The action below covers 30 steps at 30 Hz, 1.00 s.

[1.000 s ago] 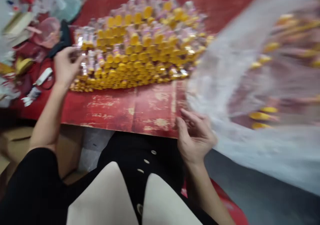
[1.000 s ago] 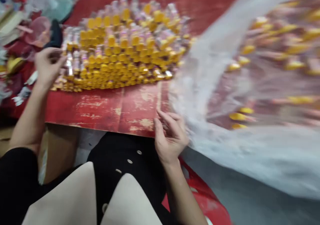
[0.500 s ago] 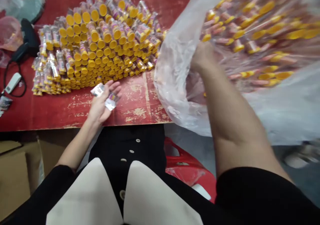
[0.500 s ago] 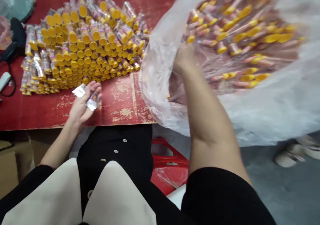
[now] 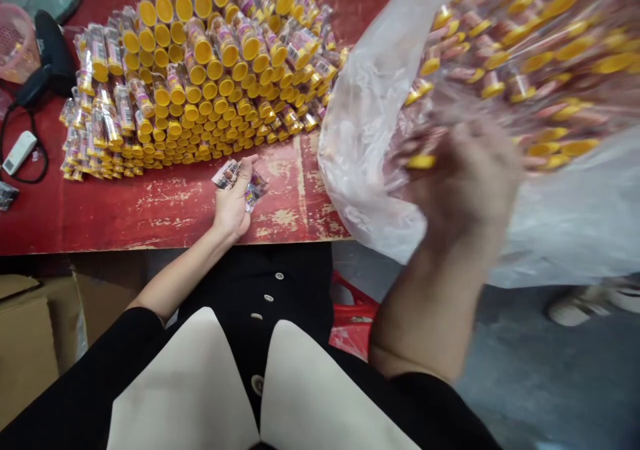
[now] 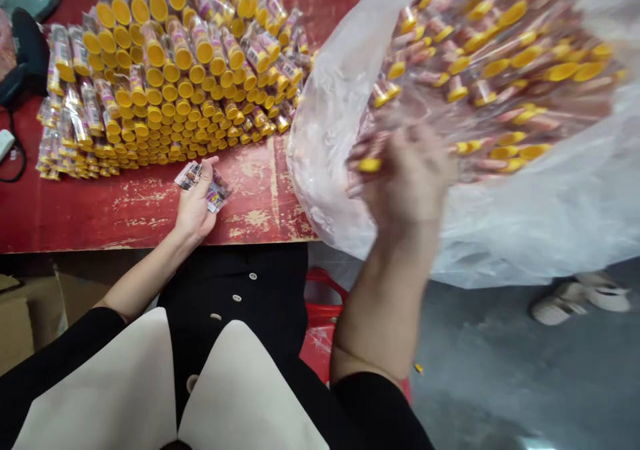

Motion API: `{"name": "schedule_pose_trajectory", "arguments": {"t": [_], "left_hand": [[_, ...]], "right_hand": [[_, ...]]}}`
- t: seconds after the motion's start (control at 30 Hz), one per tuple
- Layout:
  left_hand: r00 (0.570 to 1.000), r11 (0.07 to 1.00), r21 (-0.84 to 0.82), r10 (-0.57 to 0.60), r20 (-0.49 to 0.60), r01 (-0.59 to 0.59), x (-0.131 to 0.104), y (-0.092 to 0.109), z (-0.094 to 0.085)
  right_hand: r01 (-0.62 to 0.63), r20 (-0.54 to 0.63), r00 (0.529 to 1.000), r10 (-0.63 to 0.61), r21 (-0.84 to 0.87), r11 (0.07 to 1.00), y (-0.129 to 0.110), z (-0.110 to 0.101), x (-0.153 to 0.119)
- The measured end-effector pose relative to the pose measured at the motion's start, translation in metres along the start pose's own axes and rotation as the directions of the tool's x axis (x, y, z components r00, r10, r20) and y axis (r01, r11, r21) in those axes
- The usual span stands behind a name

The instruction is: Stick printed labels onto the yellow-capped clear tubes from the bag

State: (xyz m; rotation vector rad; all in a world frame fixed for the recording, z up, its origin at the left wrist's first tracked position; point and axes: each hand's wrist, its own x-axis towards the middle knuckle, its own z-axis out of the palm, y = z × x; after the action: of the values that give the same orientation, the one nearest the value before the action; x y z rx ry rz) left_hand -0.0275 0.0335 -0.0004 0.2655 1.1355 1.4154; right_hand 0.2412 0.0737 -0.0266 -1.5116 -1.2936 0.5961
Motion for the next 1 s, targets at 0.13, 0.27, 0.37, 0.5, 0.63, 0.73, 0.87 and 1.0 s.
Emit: {"name": "schedule_pose_trajectory", "arguments": {"t": [0.13,0.27,0.37,0.5,0.63,0.73,0.87,1.0], "left_hand": [[0.995,0.995,0.018,0.099,0.002,-0.099,-0.009,-0.015,0.013],[0.997,0.996,0.035,0.078,0.006,-0.078,-0.018,-0.016,0.009],[0.999,1.0,0.028,0.013,-0.031,-0.012,-0.024,-0.012,0.002],[0.996,0.999,-0.013,0.044,-0.073,-0.045,-0.024,-0.011,0.0],[0.994,0.993,-0.055,0.1,-0.05,-0.103,-0.021,-0.009,0.006],[0.998,0.996,-0.063,0.063,-0.032,-0.065,-0.021,-0.005,0.009],[0.998,0.997,-0.039,-0.067,0.009,0.067,-0.026,0.0,0.009],[0.99,0.991,-0.028,-0.131,-0.059,0.129,-0.025,-0.003,0.009]], "right_hand": [[-0.218,0.311,0.945,0.105,0.358,0.908,-0.06,0.072,-0.074],[-0.189,0.243,0.966,0.094,0.408,0.893,-0.073,0.115,-0.097],[-0.19,0.19,0.975,0.119,0.424,0.885,-0.064,0.119,-0.099],[-0.202,0.173,0.976,0.135,0.466,0.862,-0.062,0.117,-0.1],[-0.211,0.142,0.977,0.162,0.481,0.851,-0.067,0.121,-0.104],[-0.233,0.19,0.969,0.156,0.504,0.831,-0.069,0.121,-0.105],[-0.216,0.208,0.969,0.134,0.444,0.87,-0.065,0.118,-0.105],[-0.105,0.117,0.991,0.072,0.31,0.945,-0.061,0.121,-0.107]]}}
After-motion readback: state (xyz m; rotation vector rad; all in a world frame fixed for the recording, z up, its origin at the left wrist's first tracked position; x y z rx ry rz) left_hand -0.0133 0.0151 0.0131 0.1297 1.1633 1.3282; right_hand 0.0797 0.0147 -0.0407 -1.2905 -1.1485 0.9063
